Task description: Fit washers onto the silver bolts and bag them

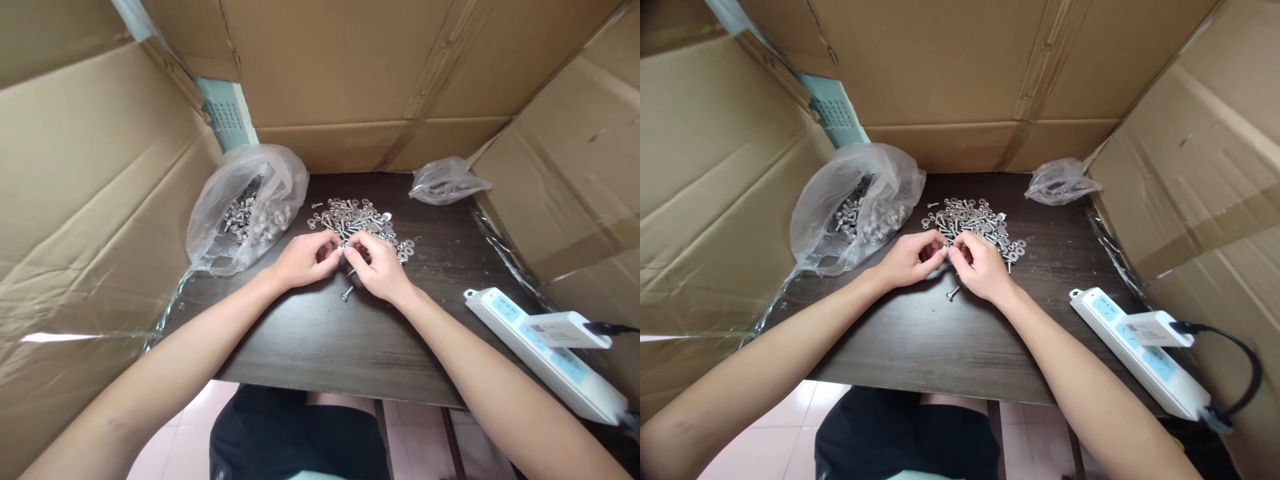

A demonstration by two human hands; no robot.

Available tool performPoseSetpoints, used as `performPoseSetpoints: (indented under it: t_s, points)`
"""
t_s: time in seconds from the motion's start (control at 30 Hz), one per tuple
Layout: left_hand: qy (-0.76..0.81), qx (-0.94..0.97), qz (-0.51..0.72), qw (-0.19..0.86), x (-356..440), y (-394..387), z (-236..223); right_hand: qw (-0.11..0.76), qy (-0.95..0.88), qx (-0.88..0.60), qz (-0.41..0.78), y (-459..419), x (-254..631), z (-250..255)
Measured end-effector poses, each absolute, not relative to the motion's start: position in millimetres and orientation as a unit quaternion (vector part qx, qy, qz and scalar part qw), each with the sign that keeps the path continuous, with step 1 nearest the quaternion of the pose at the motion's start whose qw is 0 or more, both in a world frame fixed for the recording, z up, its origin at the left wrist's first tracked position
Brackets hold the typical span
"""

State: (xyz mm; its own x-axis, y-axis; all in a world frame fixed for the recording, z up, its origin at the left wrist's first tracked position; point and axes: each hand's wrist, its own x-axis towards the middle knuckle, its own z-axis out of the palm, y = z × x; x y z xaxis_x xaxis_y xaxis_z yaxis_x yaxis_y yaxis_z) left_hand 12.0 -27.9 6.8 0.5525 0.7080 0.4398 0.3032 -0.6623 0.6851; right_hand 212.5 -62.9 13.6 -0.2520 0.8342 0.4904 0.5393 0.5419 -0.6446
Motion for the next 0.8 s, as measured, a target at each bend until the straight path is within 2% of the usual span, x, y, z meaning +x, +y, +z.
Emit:
performPoseSetpoints:
  t_s: [0.8]
  points:
    - [0.296,0.848,0.352,0.265,11.1,-28.6,5.7,0.410,-0.773,-0.449,0.180,-61.2,212.8,12.7]
